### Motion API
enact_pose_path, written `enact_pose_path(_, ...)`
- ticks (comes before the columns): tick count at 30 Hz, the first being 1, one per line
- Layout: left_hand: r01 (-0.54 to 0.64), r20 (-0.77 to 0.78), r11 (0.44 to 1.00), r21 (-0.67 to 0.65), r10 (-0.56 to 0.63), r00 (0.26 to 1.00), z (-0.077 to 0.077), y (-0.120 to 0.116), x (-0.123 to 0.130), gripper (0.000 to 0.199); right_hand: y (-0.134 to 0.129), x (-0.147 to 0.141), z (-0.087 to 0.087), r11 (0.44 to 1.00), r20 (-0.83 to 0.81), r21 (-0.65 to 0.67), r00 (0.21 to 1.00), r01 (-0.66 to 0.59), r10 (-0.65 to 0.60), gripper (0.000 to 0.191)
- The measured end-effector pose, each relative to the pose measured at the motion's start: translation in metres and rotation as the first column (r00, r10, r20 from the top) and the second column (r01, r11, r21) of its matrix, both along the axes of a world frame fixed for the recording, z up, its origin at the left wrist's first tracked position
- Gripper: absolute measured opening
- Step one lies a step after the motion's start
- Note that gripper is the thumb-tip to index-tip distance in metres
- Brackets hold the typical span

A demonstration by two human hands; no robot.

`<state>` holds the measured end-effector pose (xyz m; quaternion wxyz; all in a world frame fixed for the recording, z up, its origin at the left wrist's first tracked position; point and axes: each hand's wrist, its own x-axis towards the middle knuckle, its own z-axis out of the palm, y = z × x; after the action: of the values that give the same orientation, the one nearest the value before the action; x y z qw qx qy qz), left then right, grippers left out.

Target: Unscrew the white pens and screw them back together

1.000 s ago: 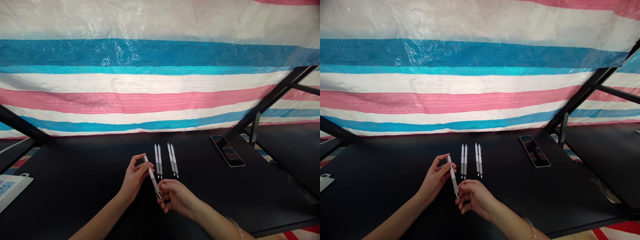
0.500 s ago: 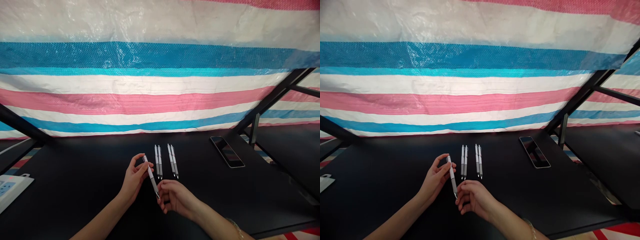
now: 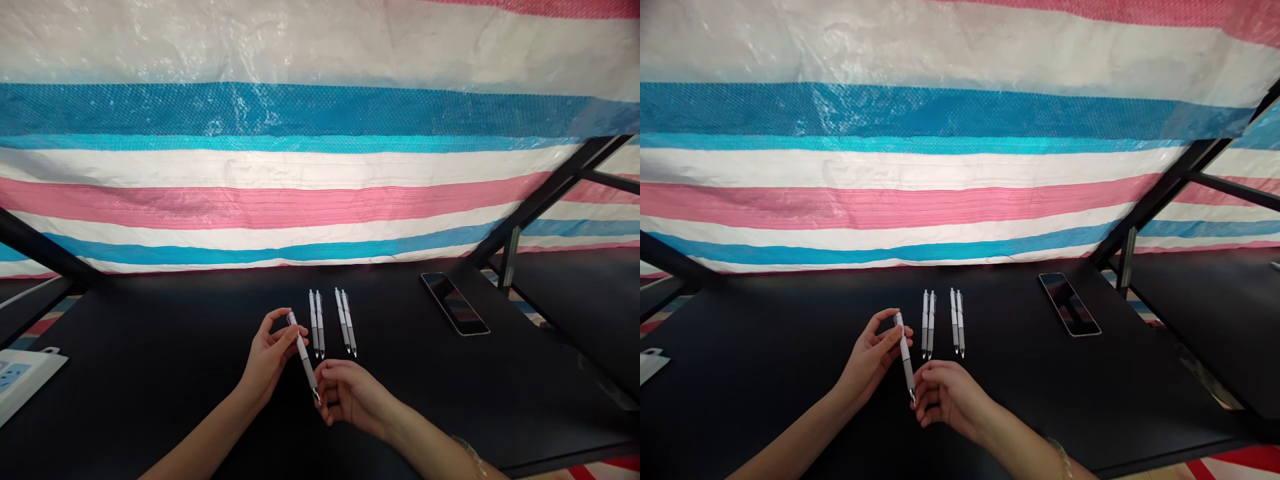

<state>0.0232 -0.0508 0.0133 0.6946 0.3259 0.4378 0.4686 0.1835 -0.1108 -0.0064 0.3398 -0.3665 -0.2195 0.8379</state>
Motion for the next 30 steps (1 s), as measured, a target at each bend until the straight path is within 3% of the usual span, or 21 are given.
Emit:
enact_pose_path(9, -0.003, -0.025, 1.0, 0.016, 0.003, 1.0, -0.001, 0.003, 0.003, 0.055, 0.001, 0.001, -0.001, 1.0, -0.012, -0.006, 1.0, -0.004, 0.004, 0.018)
enact_pose_path(13, 0.011, -0.057, 0.999, 0.052, -0.008, 0.998, 0.005, 0.016, 0.003, 0.055, 0.002, 0.0, 0.0, 1.0, -0.019, -0.008, 1.0, -0.012, 0.012, 0.016)
enact_pose_path(17, 0.094, -0.235, 0.982, 0.165, -0.053, 0.971, 0.009, 0.042, 0.002, 0.056, 0.002, 0.001, 0.0, 1.0, -0.013, -0.004, 1.0, -0.017, 0.017, 0.015)
enact_pose_path(20, 0.178, -0.402, 0.939, 0.293, -0.048, 0.914, 0.003, 0.061, 0.004, 0.048, 0.002, 0.002, -0.002, 1.0, -0.018, 0.006, 1.0, -0.009, 0.009, 0.015)
enact_pose_path(24, 0.23, -0.555, 0.91, 0.345, 0.0, 0.832, -0.007, 0.069, 0.01, 0.041, 0.002, 0.001, 0.0, 0.999, -0.002, 0.033, 1.0, -0.028, 0.028, 0.016)
enact_pose_path(26, 0.23, -0.572, 0.921, 0.314, -0.009, 0.82, -0.008, 0.064, 0.011, 0.04, 0.002, 0.002, 0.006, 0.995, 0.068, 0.095, 0.997, -0.035, 0.029, 0.017)
enact_pose_path(28, 0.221, -0.55, 0.94, 0.259, -0.045, 0.834, -0.006, 0.055, 0.01, 0.04, 0.002, 0.004, 0.015, 0.969, 0.242, 0.244, 0.97, -0.041, -0.02, 0.015)
enact_pose_path(29, 0.223, -0.533, 0.948, 0.228, -0.071, 0.843, -0.005, 0.049, 0.009, 0.041, 0.002, 0.006, 0.02, 0.93, 0.361, 0.36, 0.93, -0.07, -0.07, 0.013)
enact_pose_path(30, 0.229, -0.519, 0.953, 0.197, -0.097, 0.85, -0.004, 0.043, 0.007, 0.041, 0.002, 0.009, 0.025, 0.856, 0.496, 0.499, 0.854, -0.134, -0.155, 0.012)
